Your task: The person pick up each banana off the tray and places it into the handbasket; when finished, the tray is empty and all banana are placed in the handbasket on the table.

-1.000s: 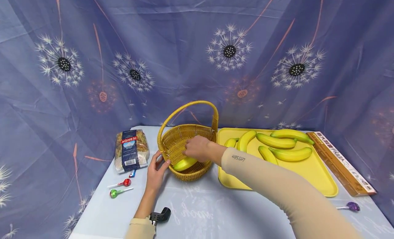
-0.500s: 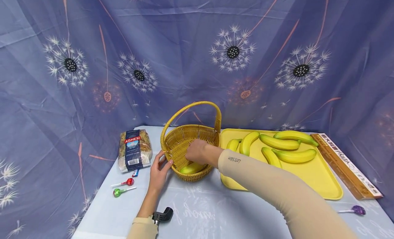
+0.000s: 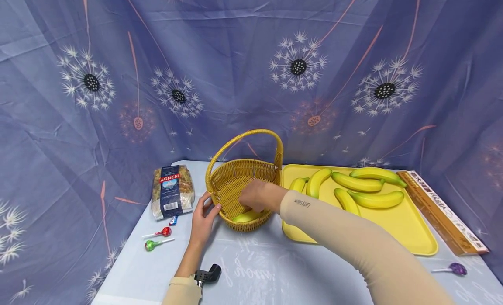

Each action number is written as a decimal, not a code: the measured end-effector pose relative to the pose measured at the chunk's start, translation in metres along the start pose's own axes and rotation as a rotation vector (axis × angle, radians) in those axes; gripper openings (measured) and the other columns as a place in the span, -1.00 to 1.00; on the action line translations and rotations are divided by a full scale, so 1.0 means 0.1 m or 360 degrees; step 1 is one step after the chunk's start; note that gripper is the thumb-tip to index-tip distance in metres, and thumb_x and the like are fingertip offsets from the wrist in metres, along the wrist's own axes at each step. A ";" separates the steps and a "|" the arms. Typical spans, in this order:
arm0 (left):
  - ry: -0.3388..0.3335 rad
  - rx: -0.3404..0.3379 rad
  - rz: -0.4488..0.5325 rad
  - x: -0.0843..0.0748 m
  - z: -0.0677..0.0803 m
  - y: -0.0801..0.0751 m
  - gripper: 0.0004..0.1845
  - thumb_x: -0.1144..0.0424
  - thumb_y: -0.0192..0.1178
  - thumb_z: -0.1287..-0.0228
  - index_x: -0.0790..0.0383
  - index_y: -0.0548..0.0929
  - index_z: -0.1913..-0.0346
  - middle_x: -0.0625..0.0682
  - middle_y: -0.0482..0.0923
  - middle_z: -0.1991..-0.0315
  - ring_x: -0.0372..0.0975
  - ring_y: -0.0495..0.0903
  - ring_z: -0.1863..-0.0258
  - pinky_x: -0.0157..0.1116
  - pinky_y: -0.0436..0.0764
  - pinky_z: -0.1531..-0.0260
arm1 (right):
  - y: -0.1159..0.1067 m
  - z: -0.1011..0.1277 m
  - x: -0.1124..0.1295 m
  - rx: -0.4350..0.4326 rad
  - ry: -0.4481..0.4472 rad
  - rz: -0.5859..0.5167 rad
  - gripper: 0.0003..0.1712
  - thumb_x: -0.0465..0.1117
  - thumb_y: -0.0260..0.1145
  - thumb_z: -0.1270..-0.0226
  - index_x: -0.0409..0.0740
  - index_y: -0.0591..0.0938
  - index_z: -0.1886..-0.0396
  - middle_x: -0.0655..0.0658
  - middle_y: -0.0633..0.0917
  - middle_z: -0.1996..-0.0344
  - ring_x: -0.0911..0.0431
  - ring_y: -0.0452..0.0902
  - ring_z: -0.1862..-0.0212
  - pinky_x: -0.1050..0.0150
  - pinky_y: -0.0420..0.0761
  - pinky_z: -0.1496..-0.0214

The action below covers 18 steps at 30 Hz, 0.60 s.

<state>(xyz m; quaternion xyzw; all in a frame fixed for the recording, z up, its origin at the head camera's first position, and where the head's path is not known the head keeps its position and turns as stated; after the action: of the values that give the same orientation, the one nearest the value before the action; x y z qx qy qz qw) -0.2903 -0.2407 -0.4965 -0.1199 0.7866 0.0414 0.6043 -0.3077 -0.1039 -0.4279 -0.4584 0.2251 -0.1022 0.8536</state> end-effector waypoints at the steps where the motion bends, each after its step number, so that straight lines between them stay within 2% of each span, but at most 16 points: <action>1: -0.0008 -0.0001 0.0000 0.01 0.00 0.00 -0.54 0.18 0.25 -0.32 0.05 0.46 -0.26 -0.10 0.25 -0.37 -0.06 0.39 -0.23 -0.15 0.43 -0.20 | 0.00 0.01 -0.02 0.0015 -0.0001 -0.0035 -0.61 -0.42 0.24 -0.12 0.10 0.38 0.70 0.11 0.26 0.73 0.19 0.08 0.61 0.29 0.19 0.58; 4: -0.0035 0.0025 0.0012 0.01 0.00 0.01 -0.51 0.18 0.25 -0.33 0.12 0.44 -0.29 -0.08 0.23 -0.38 -0.05 0.37 -0.25 -0.17 0.43 -0.19 | -0.04 0.07 -0.12 0.0021 0.0019 -0.0124 -0.66 -0.43 0.20 -0.12 0.09 0.41 0.65 0.10 0.21 0.70 0.19 0.02 0.59 0.27 0.11 0.55; 6: -0.0055 0.0041 0.0035 -0.01 0.01 0.01 -0.49 0.19 0.25 -0.33 0.16 0.43 -0.30 -0.06 0.22 -0.39 -0.03 0.35 -0.27 -0.22 0.45 -0.17 | -0.10 0.12 -0.20 -0.0001 0.0041 -0.0196 -0.69 -0.44 0.19 -0.16 0.12 0.55 0.52 0.14 0.33 0.63 0.22 0.11 0.57 0.30 0.20 0.52; 8: -0.0062 0.0058 0.0038 -0.09 0.03 0.02 -0.48 0.22 0.23 -0.34 0.24 0.41 -0.32 -0.01 0.20 -0.40 0.02 0.32 -0.28 -0.30 0.46 -0.14 | -0.14 0.20 -0.29 -0.0037 0.0058 -0.0261 -0.65 -0.42 0.19 -0.19 0.16 0.68 0.26 0.17 0.52 0.45 0.23 0.31 0.47 0.31 0.37 0.45; 11: -0.0065 0.0077 0.0046 -0.23 0.05 0.04 -0.47 0.26 0.22 -0.35 0.31 0.39 -0.32 0.04 0.19 -0.41 0.05 0.30 -0.29 -0.42 0.48 -0.07 | -0.19 0.34 -0.43 -0.0111 0.0086 -0.0358 -0.54 -0.34 0.23 -0.25 0.22 0.65 -0.06 0.14 0.62 0.11 0.18 0.50 0.22 0.26 0.55 0.27; 13: -0.0059 0.0085 0.0027 -0.31 0.07 0.06 -0.47 0.28 0.21 -0.35 0.36 0.37 -0.32 0.08 0.19 -0.41 0.07 0.29 -0.29 -0.45 0.48 -0.06 | -0.20 0.44 -0.53 -0.0174 0.0111 -0.0425 -0.58 -0.27 0.28 -0.28 0.22 0.64 -0.09 0.12 0.63 0.06 0.17 0.53 0.13 0.25 0.57 0.22; 18: -0.0053 0.0057 0.0010 -0.29 0.07 0.03 -0.48 0.26 0.22 -0.34 0.33 0.39 -0.31 0.07 0.22 -0.40 0.07 0.31 -0.28 -0.30 0.45 -0.15 | -0.20 0.70 -0.78 -0.0376 0.0179 -0.0554 -0.61 -0.12 0.37 -0.28 0.19 0.63 -0.11 0.13 0.63 0.03 0.17 0.53 0.06 0.25 0.58 0.11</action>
<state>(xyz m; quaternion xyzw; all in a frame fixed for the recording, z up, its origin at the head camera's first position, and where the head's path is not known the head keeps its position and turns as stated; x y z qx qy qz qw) -0.2775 -0.2320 -0.4707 -0.1057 0.7774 0.0312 0.6193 -0.3423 -0.0334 -0.3553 -0.5807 0.2002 -0.2464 0.7496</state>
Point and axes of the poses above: each hand's wrist, its own z-axis away from the middle knuckle, its own y-axis out of the palm, x = y × z, the point moved 10 cm from there along -z, towards the middle knuckle
